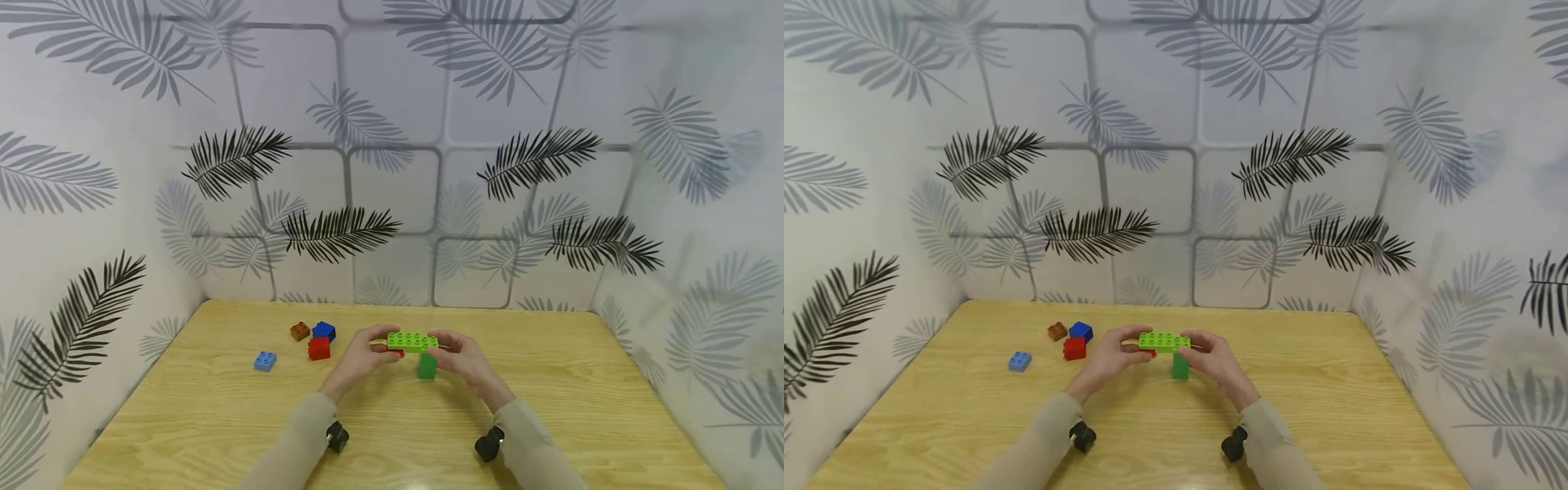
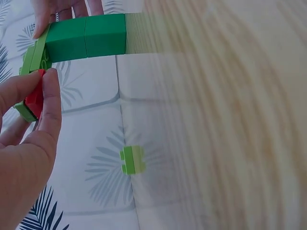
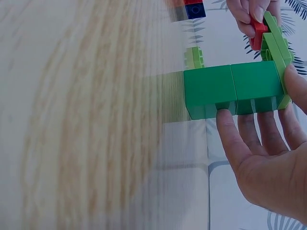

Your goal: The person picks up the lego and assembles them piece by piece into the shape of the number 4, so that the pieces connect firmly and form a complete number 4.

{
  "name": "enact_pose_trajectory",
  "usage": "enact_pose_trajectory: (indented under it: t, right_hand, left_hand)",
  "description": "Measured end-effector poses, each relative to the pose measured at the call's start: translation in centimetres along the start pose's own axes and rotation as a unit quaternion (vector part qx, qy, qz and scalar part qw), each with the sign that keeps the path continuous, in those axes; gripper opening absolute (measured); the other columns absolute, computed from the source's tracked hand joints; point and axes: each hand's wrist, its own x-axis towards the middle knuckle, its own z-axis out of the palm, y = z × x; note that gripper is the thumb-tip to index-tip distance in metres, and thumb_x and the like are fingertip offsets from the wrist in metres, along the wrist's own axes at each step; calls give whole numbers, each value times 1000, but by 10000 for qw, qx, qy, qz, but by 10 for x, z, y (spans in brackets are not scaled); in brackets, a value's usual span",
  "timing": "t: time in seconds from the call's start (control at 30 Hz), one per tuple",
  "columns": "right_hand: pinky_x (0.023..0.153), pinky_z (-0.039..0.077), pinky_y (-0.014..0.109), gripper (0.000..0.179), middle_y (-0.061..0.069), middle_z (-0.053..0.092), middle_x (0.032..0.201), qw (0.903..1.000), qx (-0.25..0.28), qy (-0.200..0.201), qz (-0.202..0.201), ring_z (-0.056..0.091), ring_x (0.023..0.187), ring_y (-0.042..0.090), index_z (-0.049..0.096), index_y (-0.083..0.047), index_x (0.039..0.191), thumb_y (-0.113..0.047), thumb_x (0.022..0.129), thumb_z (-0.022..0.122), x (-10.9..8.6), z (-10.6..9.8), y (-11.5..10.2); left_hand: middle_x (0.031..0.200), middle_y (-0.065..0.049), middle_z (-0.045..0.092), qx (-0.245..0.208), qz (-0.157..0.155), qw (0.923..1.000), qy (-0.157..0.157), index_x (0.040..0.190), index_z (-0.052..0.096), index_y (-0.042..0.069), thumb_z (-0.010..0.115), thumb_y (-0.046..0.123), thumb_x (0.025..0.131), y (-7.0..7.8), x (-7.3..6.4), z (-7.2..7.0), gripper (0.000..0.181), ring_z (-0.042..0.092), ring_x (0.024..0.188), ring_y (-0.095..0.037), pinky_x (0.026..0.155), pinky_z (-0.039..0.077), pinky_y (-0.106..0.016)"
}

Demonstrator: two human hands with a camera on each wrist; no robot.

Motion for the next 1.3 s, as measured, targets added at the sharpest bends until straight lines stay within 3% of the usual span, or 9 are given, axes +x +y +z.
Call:
enact_pose_trajectory:
  t: [0.1, 0.37, 0.7, 0.83, 1.03, 1.3]
  right_hand:
    - [96, 53, 41, 53, 15, 57, 136, 10000, 11, -27, 1, 61, 113, 17, 51, -2, 140, -21, 94, 68, 1, 0, 1]
    - [97, 52, 42, 54, 16, 56, 138, 10000, 43, 16, 40, 61, 114, 18, 50, -2, 141, -21, 94, 68, 0, 1, 1]
    - [98, 52, 42, 53, 13, 57, 136, 10000, -29, 10, -15, 60, 117, 20, 52, -5, 140, -23, 93, 69, 1, -3, -3]
    - [96, 53, 39, 53, 13, 58, 136, 10000, -31, 22, -42, 60, 118, 21, 53, -6, 140, -23, 93, 69, 3, -2, -2]
    - [97, 53, 40, 51, 13, 58, 136, 10000, -17, 10, -11, 61, 116, 19, 54, -7, 139, -24, 93, 69, 2, -2, 2]
    - [96, 53, 41, 54, 13, 59, 135, 10000, 16, 41, 59, 61, 114, 19, 53, -5, 140, -24, 92, 70, 2, -1, 4]
  left_hand:
    - [130, -16, 56, -21, -14, 10000, -17, 137, 57, 11, 70, 3, 89, 0, 1, 1, 51, 68, 105, -24, 89, 56, -41]
    - [126, -20, 59, -695, -142, 9974, 116, 133, 59, 4, 63, 17, 97, 3, 2, 1, 38, 70, 101, -28, 96, 50, -52]
    - [129, -22, 59, -851, -275, 9947, 506, 127, 64, 0, 64, 13, 96, 10, 10, 6, 33, 73, 93, -26, 92, 53, -50]
    - [127, -22, 61, -883, -331, 9940, 546, 126, 64, -1, 64, 11, 95, 12, 11, 5, 32, 73, 91, -24, 91, 54, -50]
    - [122, -21, 62, -928, -405, 9931, 597, 123, 66, -2, 65, 9, 94, 11, 9, 5, 30, 74, 88, -26, 82, 59, -38]
    - [120, -21, 62, -1012, -402, 9920, 637, 120, 67, -2, 66, 6, 93, 9, 10, 6, 29, 74, 87, -26, 82, 58, -41]
